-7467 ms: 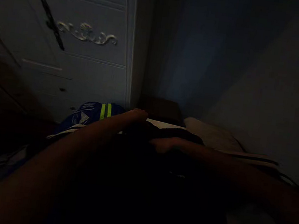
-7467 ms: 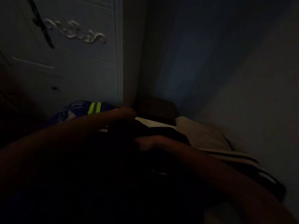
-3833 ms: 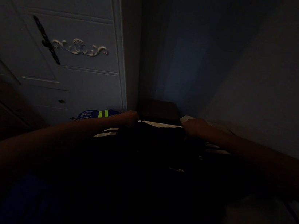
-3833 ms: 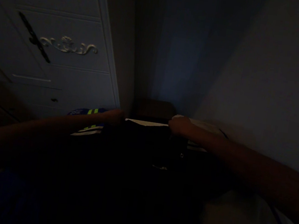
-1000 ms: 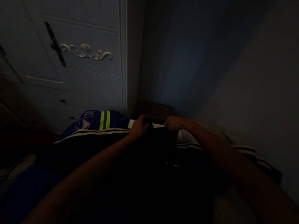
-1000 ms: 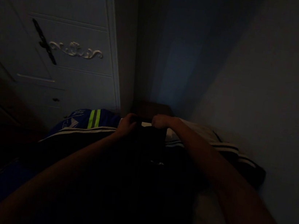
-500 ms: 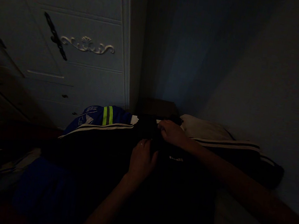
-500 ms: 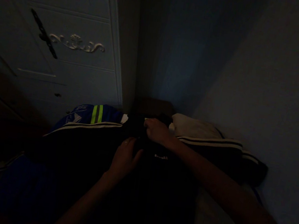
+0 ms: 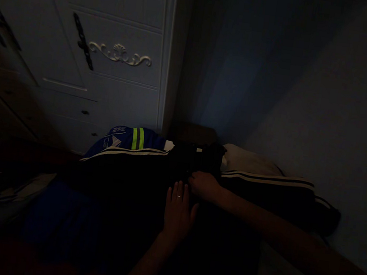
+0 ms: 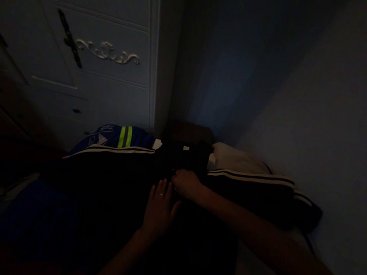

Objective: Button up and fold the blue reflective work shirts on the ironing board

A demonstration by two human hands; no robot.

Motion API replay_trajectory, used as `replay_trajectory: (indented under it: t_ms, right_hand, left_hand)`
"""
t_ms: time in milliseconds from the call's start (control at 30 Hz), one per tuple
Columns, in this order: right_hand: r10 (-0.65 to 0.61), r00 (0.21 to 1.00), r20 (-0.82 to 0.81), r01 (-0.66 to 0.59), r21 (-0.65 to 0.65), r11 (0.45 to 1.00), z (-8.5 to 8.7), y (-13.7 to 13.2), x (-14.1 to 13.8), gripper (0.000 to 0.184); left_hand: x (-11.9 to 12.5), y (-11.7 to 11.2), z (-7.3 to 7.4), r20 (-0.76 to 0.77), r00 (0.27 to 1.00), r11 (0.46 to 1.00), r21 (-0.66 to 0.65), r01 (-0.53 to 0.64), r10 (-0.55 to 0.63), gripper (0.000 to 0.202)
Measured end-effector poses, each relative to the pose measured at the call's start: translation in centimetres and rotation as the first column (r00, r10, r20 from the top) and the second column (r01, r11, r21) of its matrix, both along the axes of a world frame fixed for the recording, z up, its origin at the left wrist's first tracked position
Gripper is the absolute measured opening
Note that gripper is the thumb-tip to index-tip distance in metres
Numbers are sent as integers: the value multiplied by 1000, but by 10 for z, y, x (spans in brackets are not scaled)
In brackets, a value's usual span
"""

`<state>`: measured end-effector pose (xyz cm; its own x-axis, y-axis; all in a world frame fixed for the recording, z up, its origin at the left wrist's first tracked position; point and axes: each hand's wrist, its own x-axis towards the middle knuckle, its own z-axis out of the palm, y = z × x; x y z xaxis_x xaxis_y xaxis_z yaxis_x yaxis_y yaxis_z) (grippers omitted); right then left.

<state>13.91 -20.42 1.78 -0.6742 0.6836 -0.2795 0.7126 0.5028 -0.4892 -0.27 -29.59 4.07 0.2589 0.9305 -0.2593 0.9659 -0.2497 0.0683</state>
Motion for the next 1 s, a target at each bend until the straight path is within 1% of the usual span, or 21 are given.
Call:
replay_trajectory:
  t_ms: [133,200,267,433,533,667,733,833,1000]
  right_hand:
    - [25,1000,18,-26,57,998,-3,-9,0,26]
    - [-3,1000,21,2,63,998,-5,-8,4,26]
    - [-44,999,10,44,29,999,-7,-2,8,25]
    - [-101,994,-42,92,-172,981,-6,36,12,27]
    - [-123,992,-5,119,-203,972,-6,59,6,26]
    - [-127,991,47,135,-224,965,-9,76,-5,20]
    - [-148,986,81,162,-220,962,-11,82,-6,20]
    - [-236,962,135,257,-164,952,-14,96,1,26]
    - [-380,913,151,394,-76,916,-20,137,19,31]
  left_hand:
    - [-2,-1,0,1,1000,1000,4,8,-8,62]
    - [-2,-2,1,-5,1000,1000,8,13,-13,62]
    - [-2,-2,1,-10,1000,1000,11,17,-17,63]
    - [-3,-5,-3,-24,999,999,41,21,-20,64]
    - [-4,-7,-8,-16,1000,997,81,13,-12,63]
    - [-6,-10,-12,-22,1000,994,106,17,-15,63]
    - [-6,-11,-12,-26,999,994,104,22,-20,64]
    - [-6,-11,-11,-25,999,996,91,27,-25,66]
    - [-8,-12,-13,-16,1000,996,90,26,-25,67]
